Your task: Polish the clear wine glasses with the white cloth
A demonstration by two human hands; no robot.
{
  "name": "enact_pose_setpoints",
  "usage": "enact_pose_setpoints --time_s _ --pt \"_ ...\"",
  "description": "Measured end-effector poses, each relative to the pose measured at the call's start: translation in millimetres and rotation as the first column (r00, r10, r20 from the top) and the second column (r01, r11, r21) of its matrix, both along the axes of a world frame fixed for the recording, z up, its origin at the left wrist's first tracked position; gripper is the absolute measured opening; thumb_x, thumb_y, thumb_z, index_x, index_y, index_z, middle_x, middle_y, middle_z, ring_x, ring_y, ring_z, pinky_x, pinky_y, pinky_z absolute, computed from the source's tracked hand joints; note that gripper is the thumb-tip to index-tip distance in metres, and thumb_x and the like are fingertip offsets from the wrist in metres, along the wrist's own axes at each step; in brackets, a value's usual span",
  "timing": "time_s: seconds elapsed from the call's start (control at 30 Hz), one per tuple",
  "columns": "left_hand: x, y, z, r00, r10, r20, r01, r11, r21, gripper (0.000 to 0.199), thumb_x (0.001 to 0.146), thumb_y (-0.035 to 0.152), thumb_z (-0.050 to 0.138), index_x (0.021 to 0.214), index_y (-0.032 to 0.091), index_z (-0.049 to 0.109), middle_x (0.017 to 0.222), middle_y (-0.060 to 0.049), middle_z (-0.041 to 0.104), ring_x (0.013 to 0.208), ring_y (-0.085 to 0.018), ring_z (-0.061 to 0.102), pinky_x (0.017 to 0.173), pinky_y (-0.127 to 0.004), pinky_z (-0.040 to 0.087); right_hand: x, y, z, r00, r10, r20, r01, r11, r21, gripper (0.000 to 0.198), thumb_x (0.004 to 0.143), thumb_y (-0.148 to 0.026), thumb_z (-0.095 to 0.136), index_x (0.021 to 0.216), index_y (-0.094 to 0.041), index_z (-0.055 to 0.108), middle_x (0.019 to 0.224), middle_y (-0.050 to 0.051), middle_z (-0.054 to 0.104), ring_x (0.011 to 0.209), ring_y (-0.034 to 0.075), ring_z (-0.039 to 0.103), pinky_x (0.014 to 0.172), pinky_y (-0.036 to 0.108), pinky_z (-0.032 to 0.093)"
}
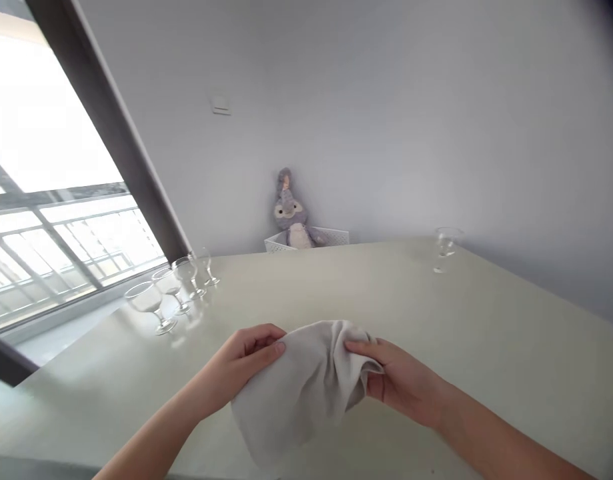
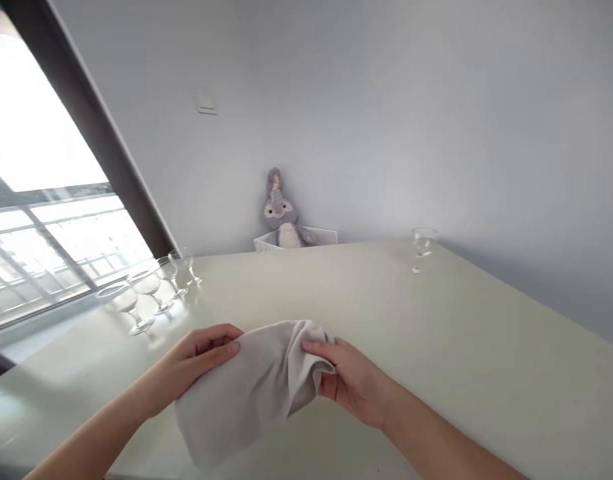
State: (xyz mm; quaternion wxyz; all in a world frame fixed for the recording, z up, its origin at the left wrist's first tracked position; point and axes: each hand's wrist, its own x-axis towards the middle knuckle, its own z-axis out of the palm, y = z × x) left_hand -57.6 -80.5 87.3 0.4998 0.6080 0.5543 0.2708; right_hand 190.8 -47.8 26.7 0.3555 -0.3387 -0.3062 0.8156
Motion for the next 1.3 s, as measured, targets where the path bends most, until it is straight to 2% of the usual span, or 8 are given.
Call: enact_pose_setpoints --time_s 0.37,0.5,0.6,0.77,0.87,0.93,1.13,1.3 --pt "-72 -14 -33.3 0.983 0.183 0.000 -0.181 0.976 0.119 0.034 0.081 0.047 0.053 0.095 0.020 0.067 0.087 -0.005 0.065 0.078 -0.018 0.057 0.064 -0.026 0.042 -15 2 3 0.958 0.273 0.082 -0.272 0.962 -0.023 0.027 0.083 -0.035 0.056 0.099 -0.015 0.064 0.091 0.009 0.066 0.086 0.020 0.063 0.081 0.031 0.049" --pt "-75 -12 -39.5 0.996 0.004 -0.087 0.005 0.995 0.100 0.033 0.081 0.045 0.054 0.098 0.021 0.068 0.088 -0.004 0.066 0.078 -0.017 0.057 0.067 -0.026 0.042 -37 7 4 0.857 0.361 0.367 -0.382 0.924 -0.016 0.029 0.077 -0.043 0.062 0.088 -0.016 0.065 0.072 0.004 0.062 0.060 0.014 0.056 0.057 0.023 0.046" --pt "-84 -5 -47.7 0.966 0.210 -0.149 -0.181 0.966 0.186 0.030 0.076 0.046 0.058 0.087 0.021 0.070 0.078 -0.002 0.066 0.071 -0.016 0.057 0.065 -0.027 0.043 -52 13 -3 0.765 0.373 0.526 -0.436 0.900 -0.003 0.024 0.070 -0.037 0.067 0.082 -0.016 0.063 0.061 0.000 0.057 0.044 0.008 0.044 0.044 0.020 0.036" --pt "-134 14 -69.5 0.599 0.800 -0.021 -0.690 0.530 0.493 0.029 0.070 0.047 0.062 0.083 0.021 0.059 0.082 -0.001 0.055 0.077 -0.017 0.052 0.070 -0.030 0.042 -51 21 -11 0.763 0.204 0.613 -0.296 0.954 0.051 0.011 0.064 -0.025 0.061 0.074 -0.020 0.061 0.059 -0.001 0.055 0.051 0.013 0.048 0.046 0.023 0.035" --pt "-170 25 -76.3 0.322 0.931 0.174 -0.829 0.189 0.526 0.053 0.073 0.052 0.058 0.114 0.024 0.040 0.118 -0.008 0.039 0.105 -0.021 0.047 0.084 -0.034 0.042 -39 23 -10 0.791 0.161 0.590 -0.187 0.982 -0.018 0.007 0.063 -0.026 0.059 0.060 -0.022 0.054 0.055 -0.002 0.051 0.053 0.014 0.046 0.048 0.024 0.035" --pt "-190 34 -78.6 0.245 0.938 0.246 -0.862 0.094 0.498 0.069 0.069 0.053 0.064 0.123 0.026 0.030 0.130 -0.011 0.028 0.118 -0.023 0.040 0.093 -0.037 0.040 -33 22 -9 0.823 0.186 0.537 -0.187 0.981 -0.053 0.010 0.062 -0.026 0.061 0.058 -0.022 0.052 0.058 -0.001 0.053 0.057 0.016 0.048 0.052 0.025 0.039" --pt "-221 63 -88.2 0.309 0.902 0.301 -0.895 0.168 0.413 0.087 0.058 0.041 0.079 0.128 0.026 0.031 0.125 -0.012 0.044 0.121 -0.027 0.042 0.095 -0.040 0.041 -31 18 -14 0.864 0.279 0.420 -0.288 0.957 -0.043 0.015 0.059 -0.013 0.058 0.069 -0.022 0.060 0.064 0.001 0.059 0.064 0.018 0.054 0.059 0.026 0.043" --pt "-233 75 -92.8 0.382 0.878 0.287 -0.889 0.265 0.372 0.040 0.082 0.033 0.060 0.116 0.015 0.050 0.105 -0.008 0.058 0.091 -0.018 0.059 0.078 -0.036 0.051 -26 15 -24 0.880 0.323 0.347 -0.306 0.946 -0.103 0.010 0.060 -0.011 0.055 0.063 -0.019 0.060 0.061 0.000 0.057 0.058 0.014 0.052 0.053 0.023 0.041"
